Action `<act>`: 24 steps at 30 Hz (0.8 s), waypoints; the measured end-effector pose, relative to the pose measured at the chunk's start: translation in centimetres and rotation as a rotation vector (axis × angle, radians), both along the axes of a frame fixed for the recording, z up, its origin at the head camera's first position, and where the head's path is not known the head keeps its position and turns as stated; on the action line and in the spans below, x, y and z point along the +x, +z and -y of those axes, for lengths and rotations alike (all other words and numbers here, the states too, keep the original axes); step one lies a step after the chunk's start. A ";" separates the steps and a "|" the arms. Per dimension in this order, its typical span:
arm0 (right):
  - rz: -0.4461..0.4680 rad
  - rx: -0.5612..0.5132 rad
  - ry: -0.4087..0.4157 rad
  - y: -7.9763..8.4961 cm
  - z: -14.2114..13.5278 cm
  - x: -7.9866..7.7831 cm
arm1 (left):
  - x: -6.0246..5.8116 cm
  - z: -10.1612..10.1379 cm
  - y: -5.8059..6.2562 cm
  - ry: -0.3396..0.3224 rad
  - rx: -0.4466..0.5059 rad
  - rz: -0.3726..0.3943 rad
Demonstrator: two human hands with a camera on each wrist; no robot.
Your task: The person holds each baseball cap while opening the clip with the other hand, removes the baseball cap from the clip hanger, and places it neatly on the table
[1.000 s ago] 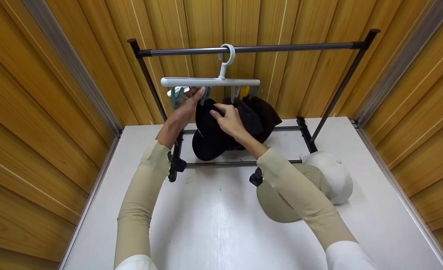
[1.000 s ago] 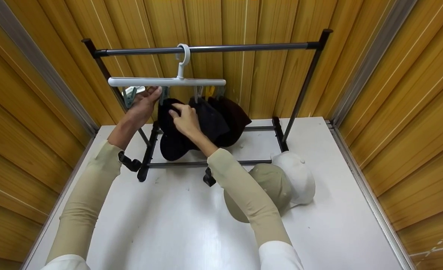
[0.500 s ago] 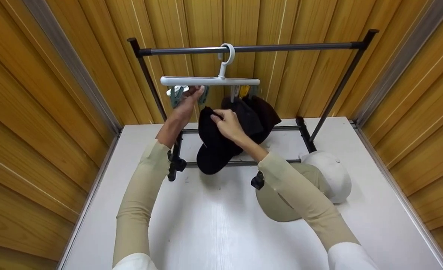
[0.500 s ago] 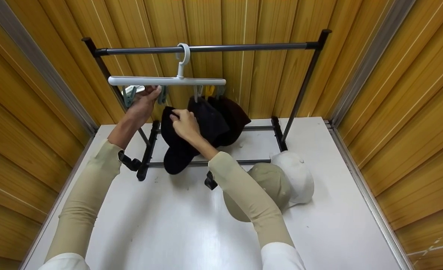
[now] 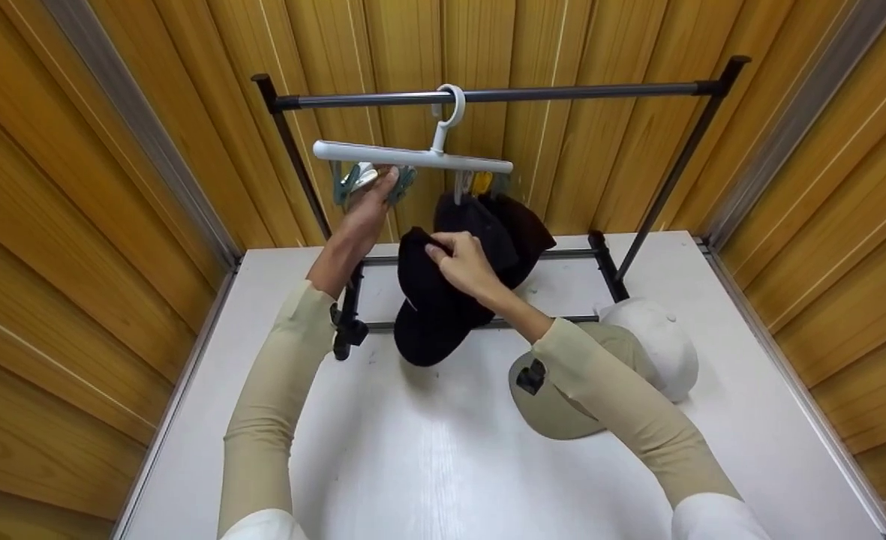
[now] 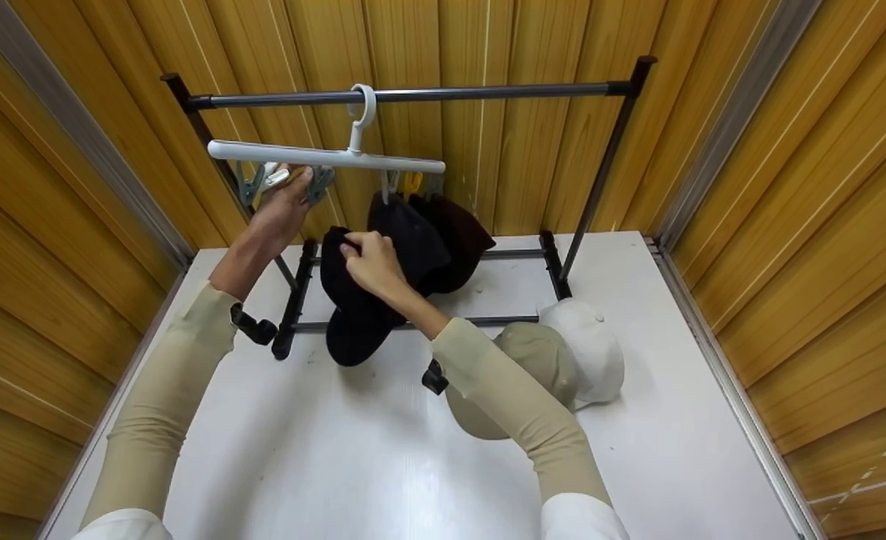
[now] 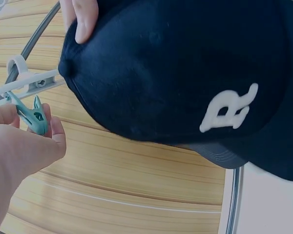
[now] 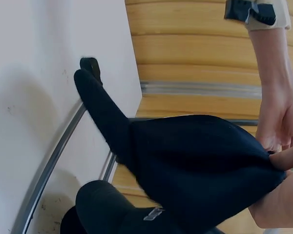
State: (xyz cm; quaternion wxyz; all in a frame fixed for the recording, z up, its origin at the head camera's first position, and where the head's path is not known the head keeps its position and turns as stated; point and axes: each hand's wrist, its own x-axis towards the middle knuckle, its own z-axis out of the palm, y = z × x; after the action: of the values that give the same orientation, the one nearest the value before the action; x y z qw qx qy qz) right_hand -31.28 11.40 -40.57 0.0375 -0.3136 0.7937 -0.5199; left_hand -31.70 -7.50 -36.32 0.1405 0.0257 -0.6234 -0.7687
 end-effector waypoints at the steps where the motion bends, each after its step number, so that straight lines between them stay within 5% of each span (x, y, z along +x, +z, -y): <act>1: 0.020 -0.005 0.005 0.0 -0.3 0.2 | 0.1 0.0 0.0 -0.004 -0.020 -0.004; 10: 0.073 -0.050 0.017 0.7 -2.2 1.8 | 1.4 0.7 -1.2 0.001 -0.249 -0.015; 16: 0.070 -0.067 0.006 1.2 -4.1 2.4 | 2.3 1.1 -2.7 0.115 -0.563 -0.033; 24: 0.193 -0.090 -0.018 0.6 -7.3 2.6 | 4.8 2.1 -4.7 0.277 -0.949 -0.023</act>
State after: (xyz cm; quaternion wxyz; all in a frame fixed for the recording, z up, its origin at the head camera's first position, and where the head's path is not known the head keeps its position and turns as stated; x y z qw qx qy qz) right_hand -28.64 18.68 -39.93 0.0950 -0.2563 0.7649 -0.5832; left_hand -26.85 -9.57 -41.01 0.2445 0.0328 -0.8939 -0.3743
